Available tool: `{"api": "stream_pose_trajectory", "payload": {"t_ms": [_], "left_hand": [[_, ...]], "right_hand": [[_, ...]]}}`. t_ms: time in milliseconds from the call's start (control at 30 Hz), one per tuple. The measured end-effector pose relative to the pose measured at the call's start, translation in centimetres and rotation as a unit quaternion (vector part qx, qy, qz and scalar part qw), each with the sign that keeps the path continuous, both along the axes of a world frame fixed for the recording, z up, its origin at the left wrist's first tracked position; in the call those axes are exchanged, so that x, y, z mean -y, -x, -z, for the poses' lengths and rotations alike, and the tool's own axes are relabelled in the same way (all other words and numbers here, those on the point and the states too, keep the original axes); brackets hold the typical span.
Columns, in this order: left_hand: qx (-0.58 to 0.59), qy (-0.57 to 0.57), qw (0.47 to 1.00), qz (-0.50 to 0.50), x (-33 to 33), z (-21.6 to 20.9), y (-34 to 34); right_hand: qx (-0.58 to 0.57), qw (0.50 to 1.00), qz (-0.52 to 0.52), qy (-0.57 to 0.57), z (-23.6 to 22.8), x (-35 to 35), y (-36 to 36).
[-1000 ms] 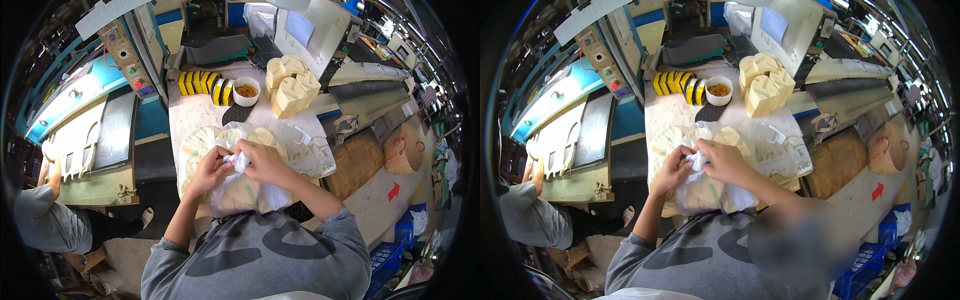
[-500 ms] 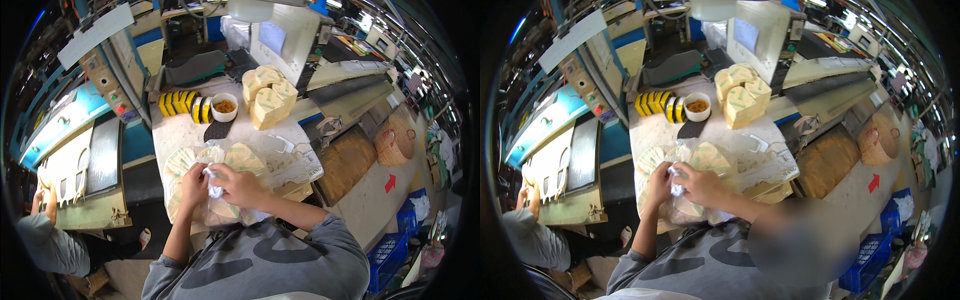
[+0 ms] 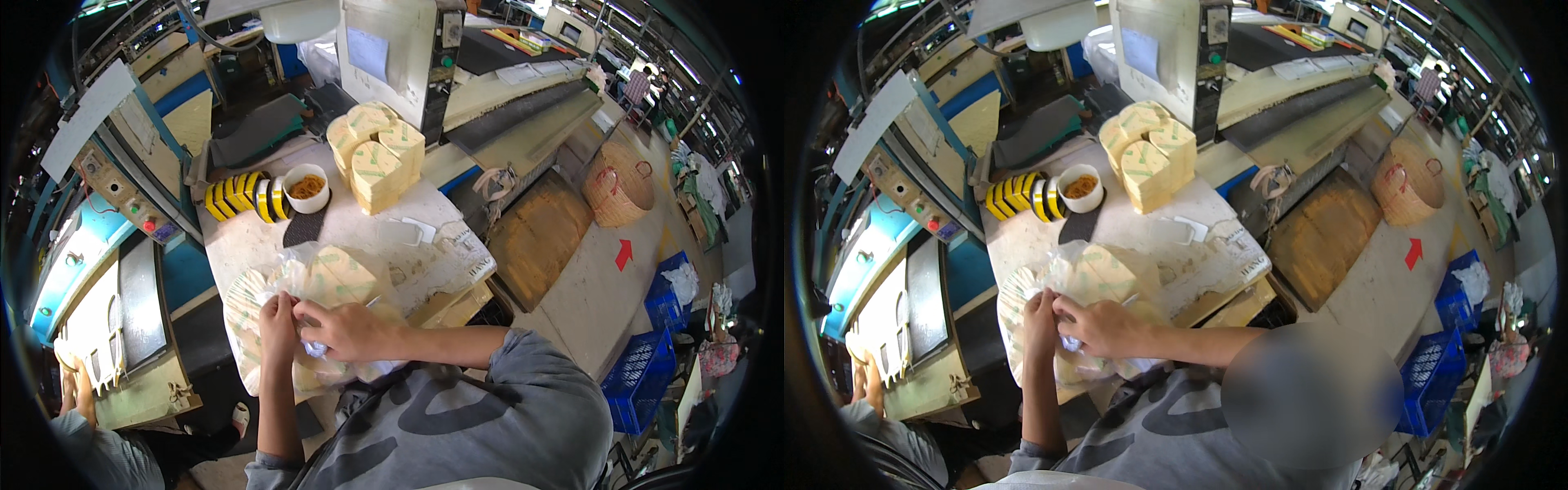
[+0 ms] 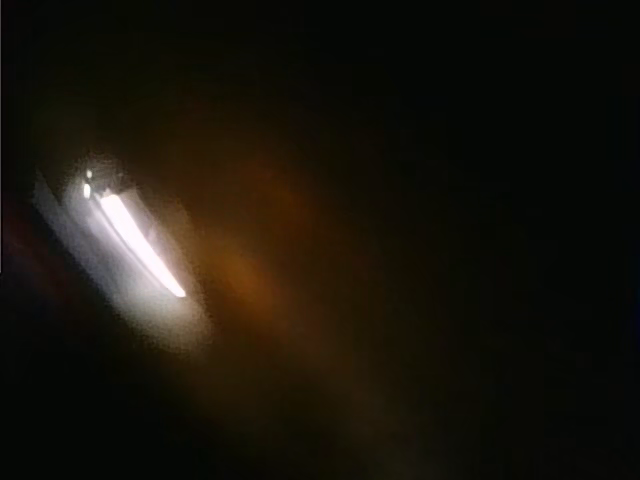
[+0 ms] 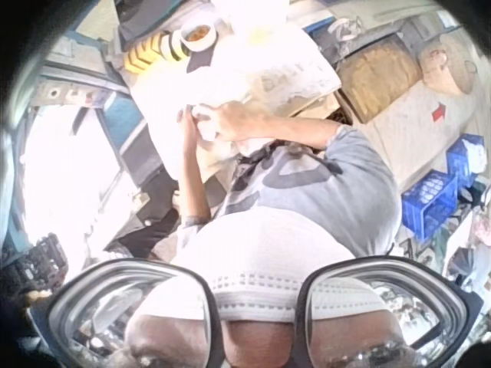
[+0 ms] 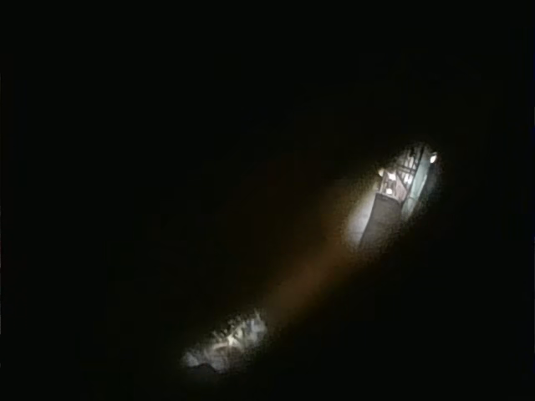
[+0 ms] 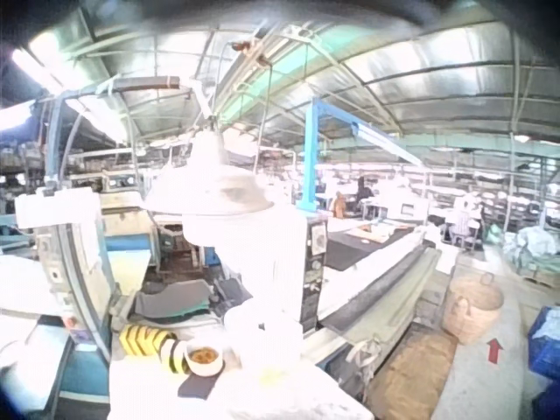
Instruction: The person picks up stacks of small, light-colored wooden items from a plastic bag, writes on them with a blue pen, and places them back into the bag. A coworker operates a machine in the background.
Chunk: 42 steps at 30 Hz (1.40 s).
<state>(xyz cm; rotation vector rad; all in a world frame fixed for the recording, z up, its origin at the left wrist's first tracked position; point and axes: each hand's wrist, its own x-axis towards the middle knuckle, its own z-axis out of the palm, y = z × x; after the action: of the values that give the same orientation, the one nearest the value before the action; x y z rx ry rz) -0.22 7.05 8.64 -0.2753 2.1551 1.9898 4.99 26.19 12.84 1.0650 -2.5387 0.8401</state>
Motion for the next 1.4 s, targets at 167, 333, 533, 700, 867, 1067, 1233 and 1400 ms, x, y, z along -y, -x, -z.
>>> {"api": "stream_pose_trajectory", "payload": {"t_ms": [167,333,533,700,867,1067,1233,1400], "left_hand": [[-0.178,0.182,0.966,-0.034,-1.6,3.0,0.2],[-0.096,0.137,0.984,-0.060,-2.3,-1.3,-1.3],[-0.141,0.132,0.978,-0.080,-2.7,-0.9,-1.7],[-0.186,0.096,0.968,-0.142,-2.9,-1.7,-2.3],[-0.294,-0.026,0.919,-0.261,-1.1,0.4,-4.1],[-0.309,-0.004,0.929,-0.202,-0.6,-0.4,-8.2],[-0.287,0.075,0.937,-0.187,-1.2,-1.0,-10.5],[-0.421,0.126,0.898,-0.032,-5.1,-4.6,-11.0]], "right_hand": [[0.003,0.999,-0.020,0.035,1.0,-2.2,-2.9],[0.054,0.996,0.075,-0.001,0.8,-7.1,-0.5],[0.222,0.871,0.436,-0.052,10.5,-19.3,11.8],[0.286,0.824,0.458,-0.173,17.8,-21.5,14.2],[0.297,0.809,0.482,-0.159,15.6,-20.7,14.0],[0.321,0.857,0.386,-0.119,15.4,-23.4,14.3],[0.316,0.892,0.183,0.266,8.8,-19.4,11.1],[0.377,0.897,-0.032,0.230,-2.8,-9.4,1.1]]}}
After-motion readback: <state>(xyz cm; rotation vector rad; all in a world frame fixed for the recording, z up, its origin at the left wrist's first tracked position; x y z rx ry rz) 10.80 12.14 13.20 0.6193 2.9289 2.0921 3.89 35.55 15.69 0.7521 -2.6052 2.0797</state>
